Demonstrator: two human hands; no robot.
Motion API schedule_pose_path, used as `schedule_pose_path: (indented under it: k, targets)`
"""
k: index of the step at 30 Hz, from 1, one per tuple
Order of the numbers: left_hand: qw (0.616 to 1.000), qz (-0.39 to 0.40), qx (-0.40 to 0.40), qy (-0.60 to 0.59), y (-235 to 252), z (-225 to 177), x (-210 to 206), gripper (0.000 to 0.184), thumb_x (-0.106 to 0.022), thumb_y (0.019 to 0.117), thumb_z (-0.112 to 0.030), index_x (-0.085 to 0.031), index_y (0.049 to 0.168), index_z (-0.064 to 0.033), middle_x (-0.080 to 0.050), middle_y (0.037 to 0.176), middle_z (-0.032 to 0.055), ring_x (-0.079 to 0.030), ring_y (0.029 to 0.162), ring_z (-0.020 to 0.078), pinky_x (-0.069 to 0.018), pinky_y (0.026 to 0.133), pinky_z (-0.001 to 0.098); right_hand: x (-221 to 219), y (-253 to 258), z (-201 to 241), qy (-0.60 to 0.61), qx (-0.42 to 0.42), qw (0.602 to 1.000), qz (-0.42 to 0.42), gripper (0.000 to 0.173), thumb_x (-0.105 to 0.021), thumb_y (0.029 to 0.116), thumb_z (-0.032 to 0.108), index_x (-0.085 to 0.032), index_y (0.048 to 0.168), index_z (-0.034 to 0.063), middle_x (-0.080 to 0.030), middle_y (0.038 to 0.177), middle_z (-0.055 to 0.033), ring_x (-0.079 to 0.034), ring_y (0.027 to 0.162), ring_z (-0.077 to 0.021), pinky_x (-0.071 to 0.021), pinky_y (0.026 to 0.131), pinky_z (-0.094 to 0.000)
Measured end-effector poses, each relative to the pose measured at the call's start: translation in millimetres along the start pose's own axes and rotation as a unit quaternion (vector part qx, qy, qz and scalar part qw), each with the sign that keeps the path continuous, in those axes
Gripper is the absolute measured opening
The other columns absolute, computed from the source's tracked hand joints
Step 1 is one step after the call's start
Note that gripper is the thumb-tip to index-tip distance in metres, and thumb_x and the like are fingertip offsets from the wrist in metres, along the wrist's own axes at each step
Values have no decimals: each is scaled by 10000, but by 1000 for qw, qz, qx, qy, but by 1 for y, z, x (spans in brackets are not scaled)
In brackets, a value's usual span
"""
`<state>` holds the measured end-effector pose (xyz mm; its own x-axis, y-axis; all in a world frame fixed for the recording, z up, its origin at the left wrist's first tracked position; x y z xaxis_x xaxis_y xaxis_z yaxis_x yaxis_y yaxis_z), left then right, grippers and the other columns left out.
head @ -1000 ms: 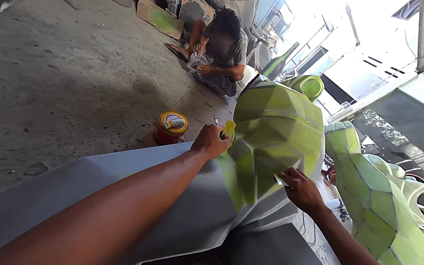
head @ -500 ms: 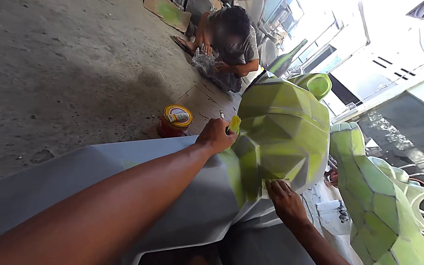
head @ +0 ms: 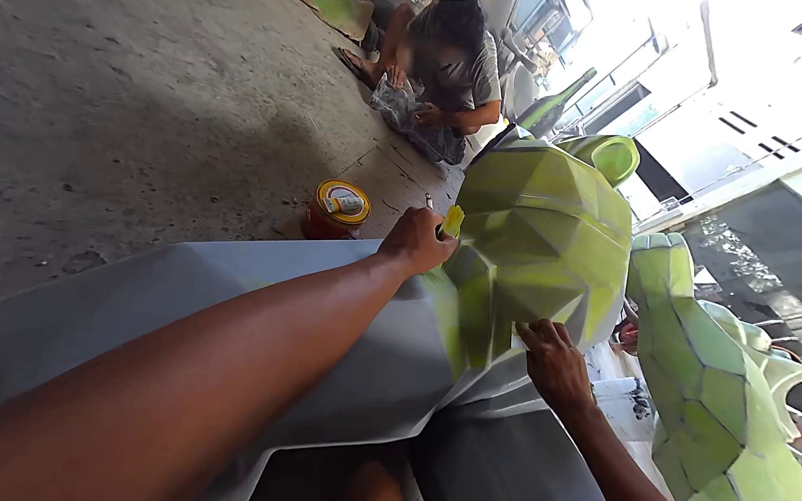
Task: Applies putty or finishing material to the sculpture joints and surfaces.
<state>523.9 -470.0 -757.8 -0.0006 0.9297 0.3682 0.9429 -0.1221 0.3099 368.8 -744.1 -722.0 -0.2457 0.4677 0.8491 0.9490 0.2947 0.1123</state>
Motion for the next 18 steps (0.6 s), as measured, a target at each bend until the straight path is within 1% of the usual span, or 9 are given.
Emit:
schedule_pose_path:
  k: [2, 5, 7, 9, 11, 13, 14, 16, 18]
  targets:
    - [1000, 5, 4, -2, 0, 1, 0, 287, -671, 934, -279, -605, 704, -120, -550, 639, 19, -559, 592, 176, -462, 548, 400, -7, -11, 11, -9, 5, 1000, 0, 403, -611, 928, 88, -725, 1278, 251, -668, 1141, -75, -644, 1103, -255, -596, 814, -391]
    - [1000, 11, 4, -5, 0, 0, -2, 285, -673, 932, -285, -605, 706, -126, -549, 633, 14, -558, 587, 167, -459, 547, 396, -16, -26, 26, -15, 32, 999, 11, 469, -617, 896, 52, -706, 1309, 257, -675, 1168, -77, -648, 1111, -262, -597, 840, -393]
    - [1000, 14, 2, -2, 1, 0, -3, 285, -670, 932, -292, -601, 706, -133, -545, 630, 6, -558, 587, 162, -459, 542, 393, -18, -29, 33, -17, 59, 998, 28, 452, -626, 878, 92, -713, 1289, 258, -684, 1182, -58, -654, 1115, -252, -595, 853, -395]
    - [1000, 17, 2, -1, 2, 0, -4, 287, -672, 935, -295, -603, 709, -132, -550, 639, 10, -564, 596, 166, -465, 549, 395, -12, -21, 36, -20, 83, 996, 34, 358, -625, 886, 173, -740, 1215, 256, -698, 1153, -29, -664, 1104, -227, -588, 869, -390]
    - [1000, 17, 2, -1, 1, 0, -3, 293, -674, 936, -290, -599, 707, -124, -546, 643, 19, -560, 600, 174, -462, 551, 400, 0, -6, 32, -14, 94, 995, -9, 319, -640, 892, 174, -758, 1182, 233, -710, 1125, -40, -684, 1061, -228, -593, 848, -398]
    - [1000, 15, 0, 0, 1, 0, -3, 292, -676, 934, -283, -592, 706, -120, -538, 642, 22, -552, 594, 176, -458, 547, 399, 3, 4, 23, -18, 83, 996, -40, 376, -646, 911, 113, -732, 1261, 222, -690, 1169, -63, -677, 1071, -238, -594, 859, -394]
    - [1000, 11, -3, -3, 1, -1, -2, 295, -681, 933, -280, -594, 701, -119, -540, 635, 22, -552, 587, 175, -459, 543, 399, -1, 5, 21, -26, 81, 996, -42, 373, -630, 931, 81, -722, 1272, 198, -688, 1144, -77, -676, 1058, -246, -592, 863, -395]
    - [1000, 5, -6, -3, 1, -2, -2, 308, -685, 930, -276, -580, 683, -125, -538, 623, 20, -549, 577, 173, -455, 539, 401, -9, -2, 24, -55, 96, 993, -40, 369, -610, 925, 26, -726, 1251, 155, -709, 1063, -74, -688, 1026, -245, -593, 879, -384]
    - [1000, 2, -5, 0, 1, -1, -1, 303, -687, 930, -282, -588, 688, -128, -542, 624, 14, -551, 578, 170, -458, 540, 398, -9, -10, 28, -67, 119, 990, -39, 346, -595, 927, 46, -741, 1219, 163, -714, 1020, -52, -693, 1005, -225, -591, 878, -355]
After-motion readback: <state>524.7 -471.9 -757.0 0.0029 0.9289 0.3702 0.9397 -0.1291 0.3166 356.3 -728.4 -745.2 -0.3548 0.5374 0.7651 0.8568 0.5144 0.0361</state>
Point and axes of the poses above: each hand's wrist, its own y-axis towards the middle knuckle, its own x-axis out of the back of the hand, z = x × y, the point moved 9 cm from there along y, towards the middle knuckle
